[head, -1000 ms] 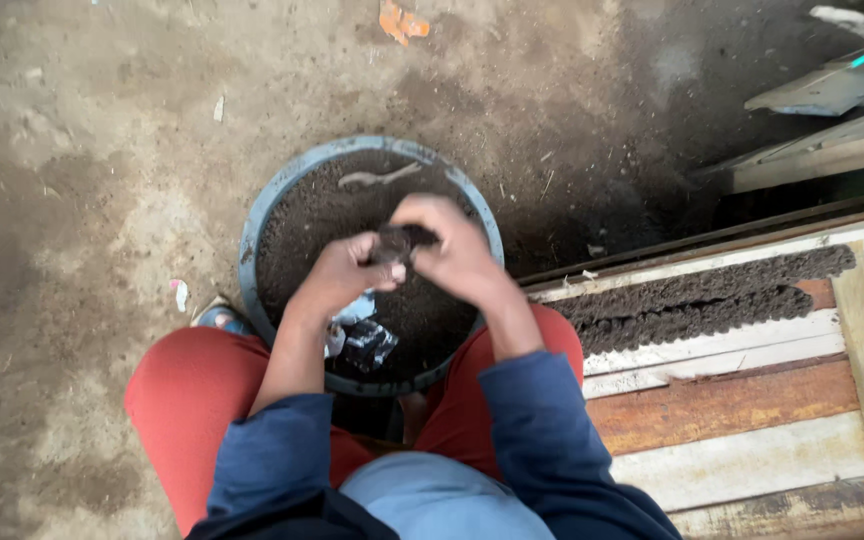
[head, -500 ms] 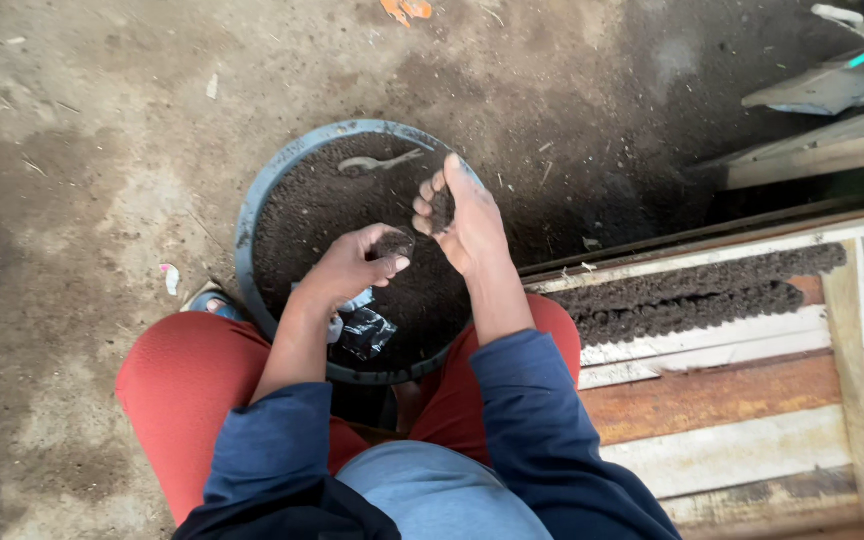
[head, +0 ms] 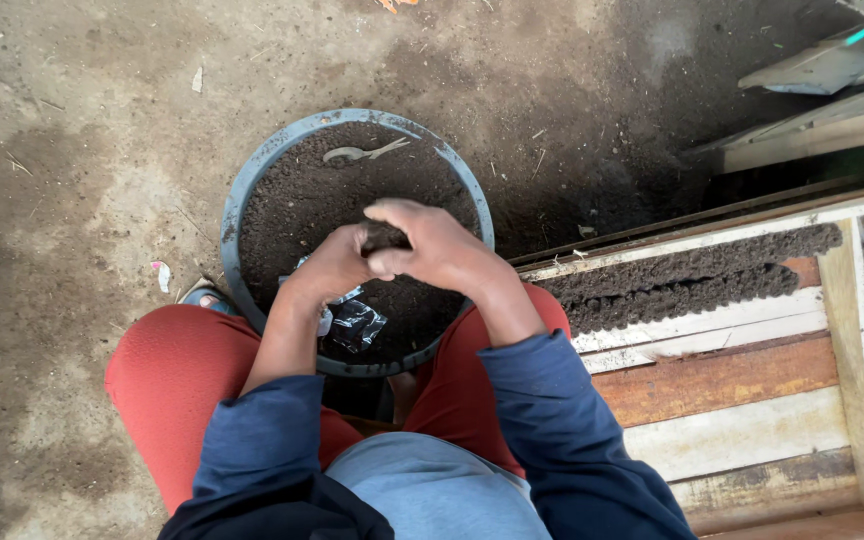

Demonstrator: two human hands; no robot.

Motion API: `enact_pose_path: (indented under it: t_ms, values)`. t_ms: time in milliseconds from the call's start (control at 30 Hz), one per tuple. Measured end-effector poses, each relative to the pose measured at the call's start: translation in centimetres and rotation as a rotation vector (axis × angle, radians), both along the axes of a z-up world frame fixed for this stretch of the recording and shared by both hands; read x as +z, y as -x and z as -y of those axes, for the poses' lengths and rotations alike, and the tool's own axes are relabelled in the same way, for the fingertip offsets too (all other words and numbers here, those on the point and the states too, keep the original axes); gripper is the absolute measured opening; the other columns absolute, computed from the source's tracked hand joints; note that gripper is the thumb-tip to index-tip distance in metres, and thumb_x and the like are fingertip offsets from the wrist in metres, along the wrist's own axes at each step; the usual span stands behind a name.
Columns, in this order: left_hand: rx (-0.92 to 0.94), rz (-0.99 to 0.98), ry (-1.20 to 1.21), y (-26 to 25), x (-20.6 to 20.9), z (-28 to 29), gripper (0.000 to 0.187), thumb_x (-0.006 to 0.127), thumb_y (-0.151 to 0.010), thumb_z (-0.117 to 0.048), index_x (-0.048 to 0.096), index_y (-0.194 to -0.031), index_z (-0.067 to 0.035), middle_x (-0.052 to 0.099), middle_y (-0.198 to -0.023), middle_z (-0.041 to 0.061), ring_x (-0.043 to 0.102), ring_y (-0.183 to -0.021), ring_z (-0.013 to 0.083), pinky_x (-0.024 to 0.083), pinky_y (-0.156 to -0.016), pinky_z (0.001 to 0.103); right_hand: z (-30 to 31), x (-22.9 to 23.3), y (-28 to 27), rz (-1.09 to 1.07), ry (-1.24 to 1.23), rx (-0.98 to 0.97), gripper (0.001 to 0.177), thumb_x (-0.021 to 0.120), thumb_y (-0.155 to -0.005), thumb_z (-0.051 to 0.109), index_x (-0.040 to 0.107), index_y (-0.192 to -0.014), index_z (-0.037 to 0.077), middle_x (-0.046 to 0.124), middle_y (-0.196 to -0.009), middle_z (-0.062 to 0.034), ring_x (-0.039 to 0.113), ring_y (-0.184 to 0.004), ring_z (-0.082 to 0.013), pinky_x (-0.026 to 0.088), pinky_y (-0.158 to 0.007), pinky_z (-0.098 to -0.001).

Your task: The person scoops soil from a bucket and places it into a wooden seed tray, forming small mounds in a row. They repeatedly take handfuls of soil, shape them, and arrange them in the tray compartments.

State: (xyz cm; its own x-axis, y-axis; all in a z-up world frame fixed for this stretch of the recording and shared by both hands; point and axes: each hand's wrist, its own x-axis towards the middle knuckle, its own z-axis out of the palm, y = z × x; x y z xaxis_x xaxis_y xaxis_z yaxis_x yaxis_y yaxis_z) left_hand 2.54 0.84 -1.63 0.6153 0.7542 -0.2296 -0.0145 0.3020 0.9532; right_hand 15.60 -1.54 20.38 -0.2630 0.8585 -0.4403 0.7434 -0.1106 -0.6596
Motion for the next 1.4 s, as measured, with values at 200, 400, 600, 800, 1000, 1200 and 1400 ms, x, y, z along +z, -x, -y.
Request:
enact_pose_path:
  t_ms: [200, 400, 600, 800, 1000, 1200, 1400]
  values:
    - [-0.084, -0.189, -0.002, -1.3, 4.3, 0.6, 0.035, 0.091, -0.075, -0.01, 0.069, -0.1, 0.001, 0.073, -0.083, 0.015, 0.079, -0.08, 0.0251, 0.064, -0.066, 0.034, 2.1, -7.2, -5.5, 0.188, -0.292, -0.003, 0.028, 0.08, -0.084, 0.011, 0.07, -0.11, 0.011, 0.07, -0.103, -0.0131, 0.072, -0.103, -0.0389, 0.061, -0.088, -0.049]
    - [-0.071, -0.651, -0.827, -6.0, 8.5, 0.0, 0.062, 0.073, -0.09, -0.027, 0.06, -0.148, -0.009, 0.047, -0.164, 0.025, 0.04, -0.153, 0.0384, 0.027, -0.119, 0.059, 9.4, 0.2, -22.8, 0.099, -0.666, -0.33, 0.038, 0.083, -0.084, 0.005, 0.072, -0.119, 0.011, 0.075, -0.12, -0.0095, 0.071, -0.115, -0.0238, 0.051, -0.102, -0.034]
    - [-0.34, -0.273, -1.204, -26.4, 10.9, 8.5, 0.046, 0.072, -0.093, -0.022, 0.069, -0.137, -0.011, 0.052, -0.157, 0.021, 0.042, -0.145, 0.0459, 0.033, -0.122, 0.053, 17.5, 9.3, -38.3, 0.354, -0.521, -1.021, 0.023, 0.063, -0.1, -0.002, 0.068, -0.122, 0.002, 0.074, -0.113, -0.0141, 0.073, -0.097, -0.0184, 0.065, -0.09, -0.028]
    - [-0.987, -0.543, -1.047, -35.9, 18.3, 16.3, 0.06, 0.051, -0.106, -0.021, 0.031, -0.163, -0.02, -0.003, -0.178, 0.014, -0.007, -0.163, 0.0339, 0.0, -0.13, 0.061, 20.0, 0.9, -54.7, 0.786, -0.614, -0.804, 0.026, 0.061, -0.086, -0.013, 0.076, -0.105, -0.002, 0.075, -0.09, -0.0185, 0.068, -0.072, -0.0257, 0.057, -0.059, -0.0367]
    - [-0.582, -0.275, -1.2, -35.3, 13.3, 16.6, 0.048, 0.068, -0.097, -0.026, 0.058, -0.142, -0.012, 0.027, -0.171, 0.019, 0.024, -0.159, 0.04, 0.034, -0.114, 0.065, 19.0, -11.3, -65.0, 1.476, -0.354, -0.063, 0.028, 0.055, -0.096, 0.013, 0.07, -0.073, 0.02, 0.069, -0.071, -0.0033, 0.07, -0.067, -0.026, 0.053, -0.046, -0.041]
    - [-0.084, -0.413, -1.304, -17.9, 13.0, 7.7, 0.049, 0.061, -0.083, 0.016, 0.072, -0.125, -0.007, 0.06, -0.148, 0.013, 0.049, -0.145, 0.0334, 0.04, -0.119, 0.048, 20.4, -3.4, -56.8, 0.875, -0.32, -0.657, 0.068, 0.035, -0.127, 0.044, 0.069, -0.12, -0.015, 0.065, -0.117, -0.0499, 0.056, -0.108, -0.07, 0.039, -0.091, -0.0676]
    - [0.357, -1.265, -0.476, 0.8, 7.1, 4.6, 0.04, 0.056, -0.101, -0.006, 0.068, -0.137, -0.018, 0.057, -0.14, 0.017, 0.065, -0.106, 0.0487, 0.052, -0.093, 0.06, 21.9, -0.4, -49.0, 0.597, -0.844, -0.571, 0.029, 0.062, -0.123, 0.005, 0.074, -0.141, -0.014, 0.073, -0.125, -0.031, 0.069, -0.11, -0.0404, 0.054, -0.086, -0.0509]
